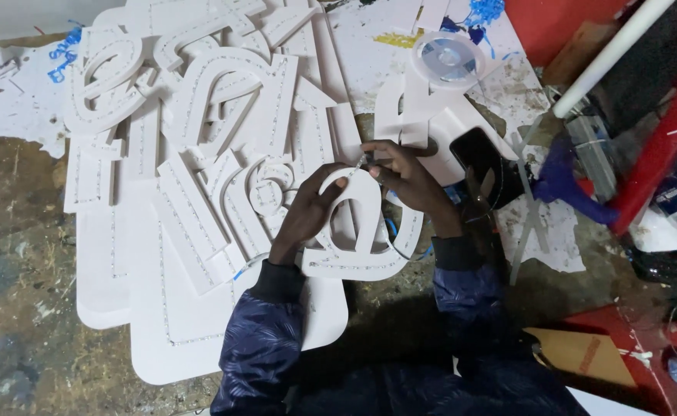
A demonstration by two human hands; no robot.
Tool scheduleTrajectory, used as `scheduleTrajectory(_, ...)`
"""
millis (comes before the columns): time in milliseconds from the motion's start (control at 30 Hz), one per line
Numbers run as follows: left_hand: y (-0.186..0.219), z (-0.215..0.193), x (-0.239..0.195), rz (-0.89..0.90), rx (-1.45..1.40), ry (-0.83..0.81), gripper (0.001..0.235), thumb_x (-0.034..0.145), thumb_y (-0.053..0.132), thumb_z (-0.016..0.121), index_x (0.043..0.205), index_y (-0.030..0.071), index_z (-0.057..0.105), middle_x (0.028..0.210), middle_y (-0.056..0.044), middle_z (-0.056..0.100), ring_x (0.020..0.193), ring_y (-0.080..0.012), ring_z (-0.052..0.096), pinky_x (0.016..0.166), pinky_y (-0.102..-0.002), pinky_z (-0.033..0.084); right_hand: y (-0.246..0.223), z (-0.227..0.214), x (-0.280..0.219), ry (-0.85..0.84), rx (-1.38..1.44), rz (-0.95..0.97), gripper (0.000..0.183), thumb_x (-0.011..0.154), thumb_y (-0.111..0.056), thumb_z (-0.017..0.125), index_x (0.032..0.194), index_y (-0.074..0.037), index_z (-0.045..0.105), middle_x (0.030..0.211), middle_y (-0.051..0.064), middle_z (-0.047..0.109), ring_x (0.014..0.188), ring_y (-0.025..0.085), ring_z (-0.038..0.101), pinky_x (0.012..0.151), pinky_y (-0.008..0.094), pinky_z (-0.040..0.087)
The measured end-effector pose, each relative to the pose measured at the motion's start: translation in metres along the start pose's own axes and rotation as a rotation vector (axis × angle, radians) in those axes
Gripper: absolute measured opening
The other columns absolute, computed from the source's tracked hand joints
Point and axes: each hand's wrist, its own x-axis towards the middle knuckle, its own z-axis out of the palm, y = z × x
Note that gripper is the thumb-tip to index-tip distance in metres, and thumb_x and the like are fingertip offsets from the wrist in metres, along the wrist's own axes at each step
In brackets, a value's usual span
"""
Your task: Applying flexible LED light strips into the pre-cut channels of foam sign letters and cutting them to size.
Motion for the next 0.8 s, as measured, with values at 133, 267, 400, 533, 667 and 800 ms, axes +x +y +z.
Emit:
scheduleTrajectory(133,0.008,0.004,-0.003,-0.026,-0.016,-0.016,0.046,0.117,0.041,0.058,0.153,0.014,0.068,0.088,-0.012,0.064,0.071,-0.0221,0.065,0.071,-0.040,0.057,0.014,-0.001,0.008,0.024,0.092,0.016,0.052,0.113,-0.026,0.069,0.159,-0.006,0.056,0.104,0.013,0.078,0.087,0.011,0.070,0.065,0.024,0.063)
scheduleTrajectory(267,0.011,0.004,-0.005,0.010,-0.005,-0.024,0.047,0.117,0.042,0.058,0.152,0.013,0.069,0.083,-0.013,0.063,0.067,-0.0211,0.064,0.068,-0.039,0.056,0.022,0.004,0.016,0.075,0.142,0.030,0.049,0.103,-0.021,0.083,0.145,-0.004,0.065,0.105,0.010,0.073,0.087,0.010,0.066,0.063,0.021,0.058)
scheduleTrajectory(400,0.004,0.003,-0.004,0.002,-0.007,-0.013,0.048,0.117,0.042,0.058,0.153,0.013,0.068,0.083,-0.011,0.064,0.067,-0.0188,0.064,0.066,-0.037,0.055,0.036,0.008,0.022,0.175,0.251,0.021,0.039,0.101,-0.017,0.087,0.133,0.000,0.072,0.100,0.005,0.068,0.084,0.009,0.066,0.063,0.021,0.058)
scheduleTrajectory(533,-0.004,0.001,-0.001,0.039,-0.003,0.008,0.048,0.118,0.045,0.062,0.151,0.011,0.070,0.084,-0.013,0.067,0.067,-0.0189,0.064,0.067,-0.037,0.056,0.029,0.007,0.019,0.187,0.246,-0.026,0.036,0.101,-0.015,0.088,0.130,0.002,0.075,0.099,0.004,0.064,0.083,0.010,0.066,0.063,0.021,0.059)
scheduleTrajectory(667,0.000,-0.003,-0.004,-0.002,-0.048,0.148,0.042,0.116,0.038,0.065,0.145,0.008,0.073,0.078,-0.012,0.065,0.062,-0.0179,0.060,0.062,-0.034,0.054,0.041,-0.020,0.007,0.354,0.138,-0.106,0.026,0.099,-0.007,0.082,0.124,0.001,0.078,0.095,0.006,0.068,0.079,0.011,0.066,0.062,0.024,0.059)
scheduleTrajectory(800,-0.009,-0.022,-0.005,0.021,-0.137,0.416,0.042,0.114,0.035,0.065,0.141,0.003,0.072,0.077,-0.013,0.065,0.059,-0.0196,0.063,0.058,-0.034,0.052,0.014,-0.082,-0.018,1.163,0.140,-0.140,0.026,0.094,0.007,0.067,0.101,-0.015,0.079,0.102,0.006,0.075,0.072,0.011,0.064,0.053,0.020,0.051)
